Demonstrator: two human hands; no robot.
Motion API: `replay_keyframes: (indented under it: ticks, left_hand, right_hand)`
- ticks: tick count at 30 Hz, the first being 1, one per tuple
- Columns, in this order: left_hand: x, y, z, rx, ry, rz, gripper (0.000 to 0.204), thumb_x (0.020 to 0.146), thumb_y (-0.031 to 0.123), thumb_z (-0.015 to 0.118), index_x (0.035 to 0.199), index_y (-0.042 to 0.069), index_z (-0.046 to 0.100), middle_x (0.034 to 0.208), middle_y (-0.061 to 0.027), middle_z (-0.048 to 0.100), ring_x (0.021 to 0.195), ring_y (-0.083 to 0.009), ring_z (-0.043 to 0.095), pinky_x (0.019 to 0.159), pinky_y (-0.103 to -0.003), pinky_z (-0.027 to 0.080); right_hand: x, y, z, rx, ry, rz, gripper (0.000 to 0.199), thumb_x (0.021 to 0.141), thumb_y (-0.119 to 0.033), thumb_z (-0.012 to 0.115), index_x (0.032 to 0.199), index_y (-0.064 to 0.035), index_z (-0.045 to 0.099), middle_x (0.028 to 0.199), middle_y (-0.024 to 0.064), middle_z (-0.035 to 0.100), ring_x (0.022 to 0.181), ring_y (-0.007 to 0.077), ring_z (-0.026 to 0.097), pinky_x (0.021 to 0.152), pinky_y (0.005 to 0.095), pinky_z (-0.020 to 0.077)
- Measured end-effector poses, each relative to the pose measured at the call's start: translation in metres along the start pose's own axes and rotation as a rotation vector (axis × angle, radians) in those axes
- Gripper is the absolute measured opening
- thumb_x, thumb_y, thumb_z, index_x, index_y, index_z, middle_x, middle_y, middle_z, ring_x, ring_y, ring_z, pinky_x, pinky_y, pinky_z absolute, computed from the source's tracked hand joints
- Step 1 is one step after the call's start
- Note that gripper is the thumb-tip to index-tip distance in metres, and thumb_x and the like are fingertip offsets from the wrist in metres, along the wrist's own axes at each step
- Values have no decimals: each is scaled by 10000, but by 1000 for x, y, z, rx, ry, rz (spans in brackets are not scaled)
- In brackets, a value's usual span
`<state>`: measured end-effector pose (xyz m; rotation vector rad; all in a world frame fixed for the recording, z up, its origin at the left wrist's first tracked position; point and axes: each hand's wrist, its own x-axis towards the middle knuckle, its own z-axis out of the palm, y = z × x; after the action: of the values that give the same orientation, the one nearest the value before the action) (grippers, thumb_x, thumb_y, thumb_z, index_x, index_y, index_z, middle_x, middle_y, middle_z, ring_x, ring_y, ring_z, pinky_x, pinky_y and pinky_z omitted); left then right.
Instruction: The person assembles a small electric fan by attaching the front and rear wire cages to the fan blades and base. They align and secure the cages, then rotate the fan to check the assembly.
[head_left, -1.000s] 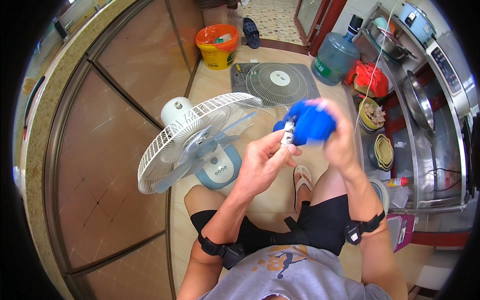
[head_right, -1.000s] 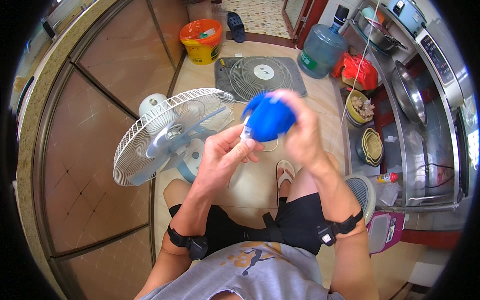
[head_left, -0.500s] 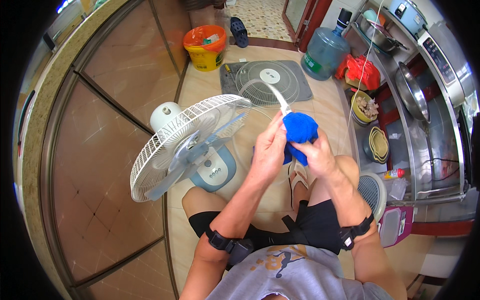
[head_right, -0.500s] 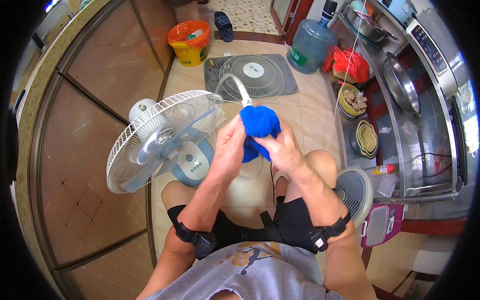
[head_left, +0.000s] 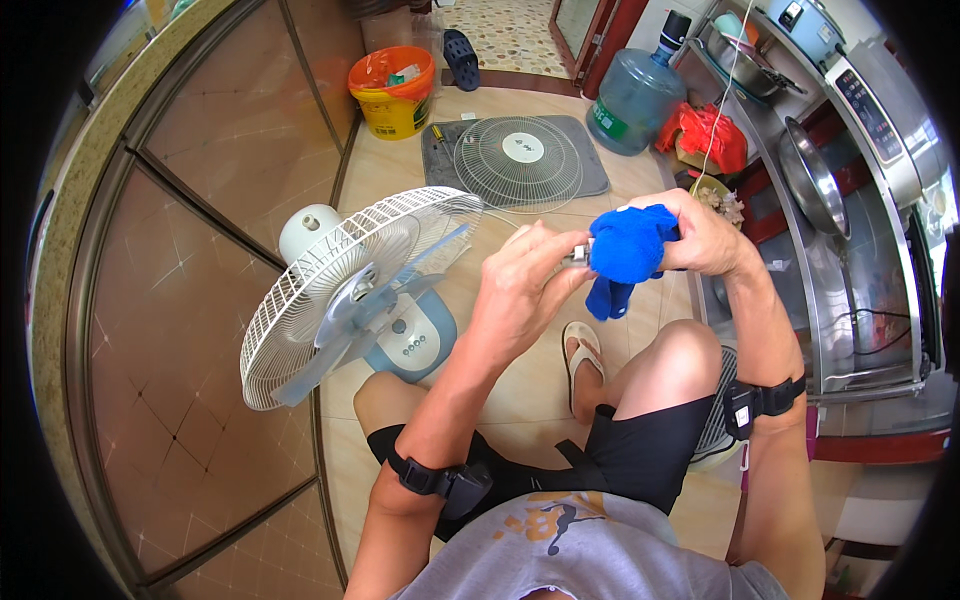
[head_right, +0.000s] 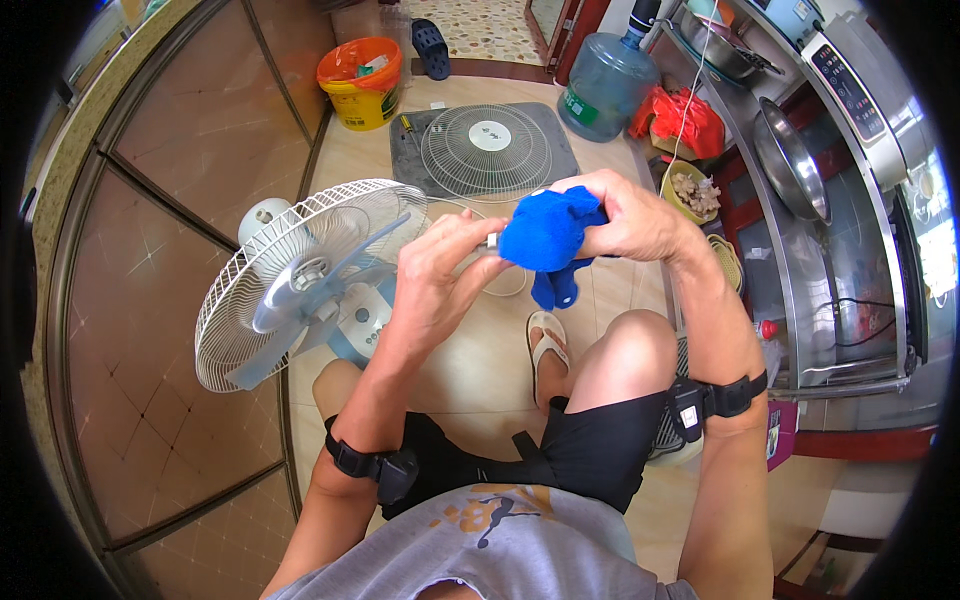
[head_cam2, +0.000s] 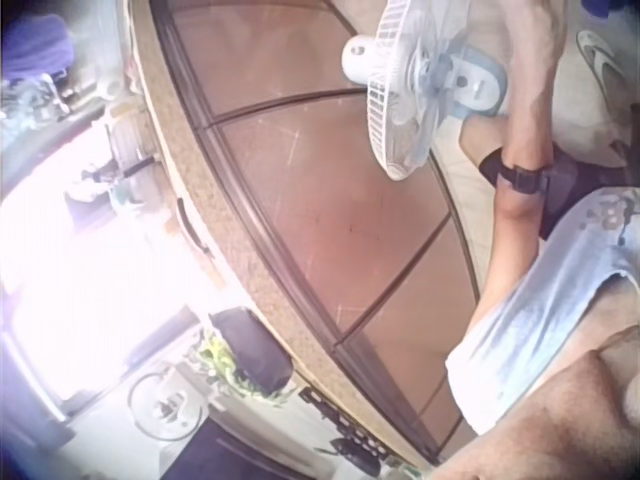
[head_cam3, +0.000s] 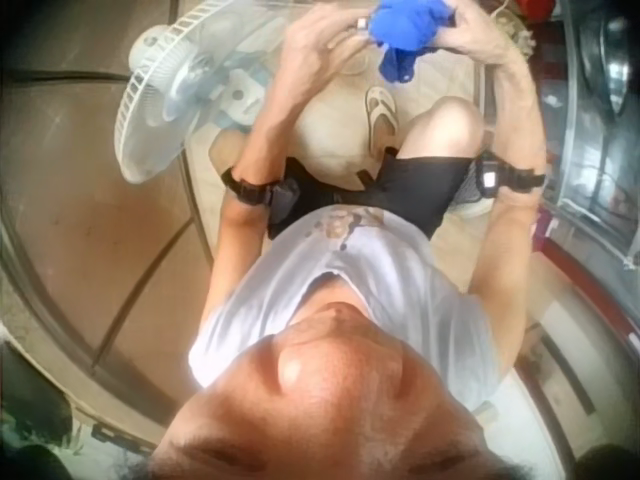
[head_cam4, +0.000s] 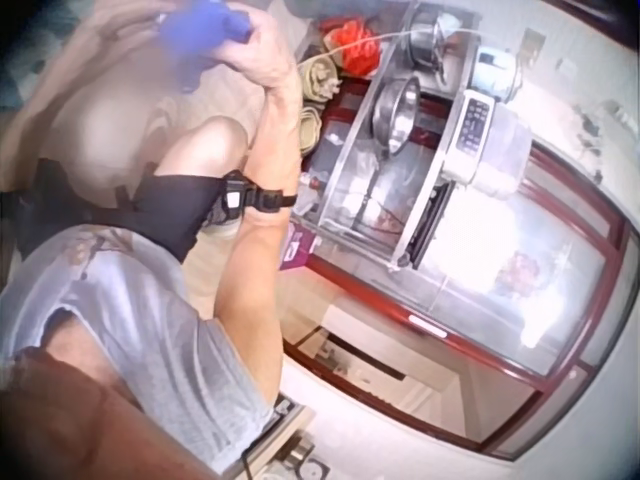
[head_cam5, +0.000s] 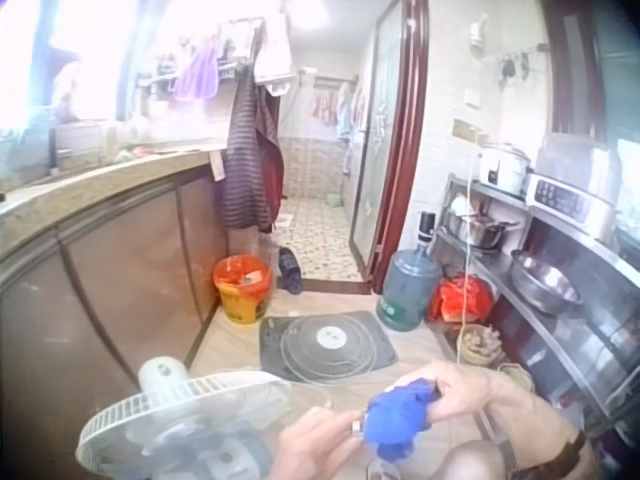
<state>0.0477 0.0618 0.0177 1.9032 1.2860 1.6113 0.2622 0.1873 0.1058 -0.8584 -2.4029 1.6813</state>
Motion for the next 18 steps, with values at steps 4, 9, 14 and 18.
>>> replay_keyframes:
  ticks: [4, 9, 14, 18]
  left_hand:
    - [-23, 6, -6, -129, 8, -225, 298, 817, 98, 794, 1082, -3, 702, 891, -96, 683, 789, -171, 632, 714, -304, 496]
    - [-40, 12, -15, -234, 23, -349, 347, 836, 105, 799, 1139, -21, 685, 905, -47, 687, 783, -87, 609, 654, -237, 476]
    - [-53, 19, -33, -168, 49, -395, 370, 816, 108, 810, 1151, 3, 692, 945, -108, 734, 775, -140, 669, 683, -268, 537]
    - [-62, 22, -42, -98, -24, -315, 373, 814, 98, 812, 1156, 9, 696, 962, -111, 741, 778, -141, 680, 684, -270, 538]
  right_hand:
    - [-6, -4, -10, 43, 26, 24, 447, 746, -55, 732, 1185, 2, 667, 1014, 25, 711, 916, 84, 630, 840, 263, 524]
    - [7, 3, 9, 25, -58, -6, 464, 700, -30, 723, 1160, 5, 671, 1034, 26, 711, 928, 87, 621, 868, 268, 509]
    - [22, -2, 20, 53, -160, -91, 451, 689, -27, 720, 1138, 0, 677, 987, 16, 698, 888, 77, 607, 808, 263, 509]
    - [24, -5, 26, 158, -214, -128, 413, 710, -27, 690, 1121, 7, 678, 1019, 24, 705, 923, 81, 612, 848, 272, 515]
